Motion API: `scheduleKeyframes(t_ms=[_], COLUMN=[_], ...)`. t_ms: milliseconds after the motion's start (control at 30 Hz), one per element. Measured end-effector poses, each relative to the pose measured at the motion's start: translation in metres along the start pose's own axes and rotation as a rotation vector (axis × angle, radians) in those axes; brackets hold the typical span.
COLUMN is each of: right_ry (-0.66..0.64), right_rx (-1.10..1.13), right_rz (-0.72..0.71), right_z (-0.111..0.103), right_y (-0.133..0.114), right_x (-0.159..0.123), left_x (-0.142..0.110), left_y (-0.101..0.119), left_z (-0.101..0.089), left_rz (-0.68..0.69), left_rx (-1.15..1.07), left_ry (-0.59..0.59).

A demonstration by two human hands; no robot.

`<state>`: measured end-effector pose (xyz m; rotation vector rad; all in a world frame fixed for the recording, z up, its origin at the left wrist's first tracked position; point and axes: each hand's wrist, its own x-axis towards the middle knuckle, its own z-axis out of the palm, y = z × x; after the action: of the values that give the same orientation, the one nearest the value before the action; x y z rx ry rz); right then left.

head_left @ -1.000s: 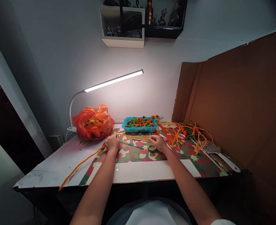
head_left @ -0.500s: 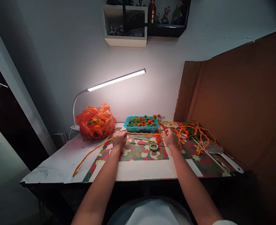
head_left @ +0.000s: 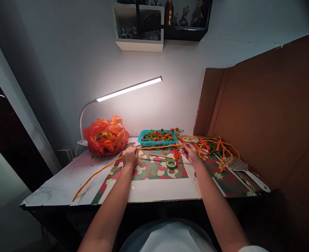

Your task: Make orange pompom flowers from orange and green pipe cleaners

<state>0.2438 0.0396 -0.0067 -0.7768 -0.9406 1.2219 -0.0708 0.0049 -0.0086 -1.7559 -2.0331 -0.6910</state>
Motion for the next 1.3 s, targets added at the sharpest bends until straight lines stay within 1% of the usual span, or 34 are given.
scheduleKeyframes(t_ms=[233, 300, 367, 500, 633, 700, 767, 833, 900, 1033, 1133, 1200, 1300], right_ry=[0.101, 0.107, 0.098, 0.050, 0.018, -0.043, -0.137, -0.221, -0.248, -0.164, -0.092, 0.002, 0.164], right_rx=[0.148, 0.175, 0.217, 0.297, 0.287, 0.240, 0.200, 0.207, 0.231, 0.241, 0.331, 0.365, 0.368], right_rz=[-0.124, -0.124, -0.085, 0.028, 0.067, 0.089, 0.122, 0.149, 0.152, 0.126, 0.142, 0.160, 0.097], right_z=[0.002, 0.002, 0.001, -0.002, -0.003, -0.003, -0.003, -0.003, -0.004, -0.008, -0.011, -0.014, -0.019], right_y=[0.001, 0.001, 0.001, -0.001, -0.004, -0.006, -0.009, -0.011, -0.012, -0.013, -0.012, -0.010, -0.009], right_x=[0.002, 0.002, 0.002, 0.001, -0.003, -0.007, -0.011, -0.013, -0.014, -0.010, -0.004, 0.000, 0.006], left_x=[0.001, 0.001, 0.001, 0.000, 0.000, 0.000, 0.000, 0.000, 0.000, 0.000, 0.000, -0.001, 0.000], left_y=[0.002, 0.001, 0.000, 0.000, 0.001, 0.001, 0.000, 0.000, 0.001, 0.003, 0.005, 0.007, 0.013], left_z=[0.002, 0.003, 0.004, 0.003, 0.003, 0.003, 0.004, 0.004, 0.003, 0.001, 0.002, 0.002, -0.002], left_rz=[0.016, 0.022, 0.020, 0.008, -0.001, -0.014, -0.033, -0.047, -0.042, 0.005, 0.047, 0.060, -0.013], left_rx=[-0.015, -0.011, -0.007, 0.002, 0.000, -0.003, -0.009, -0.007, 0.000, 0.000, -0.022, -0.050, -0.156], left_ry=[-0.016, -0.011, -0.006, -0.012, -0.017, -0.009, -0.004, -0.003, -0.003, 0.007, 0.008, 0.002, 0.016])
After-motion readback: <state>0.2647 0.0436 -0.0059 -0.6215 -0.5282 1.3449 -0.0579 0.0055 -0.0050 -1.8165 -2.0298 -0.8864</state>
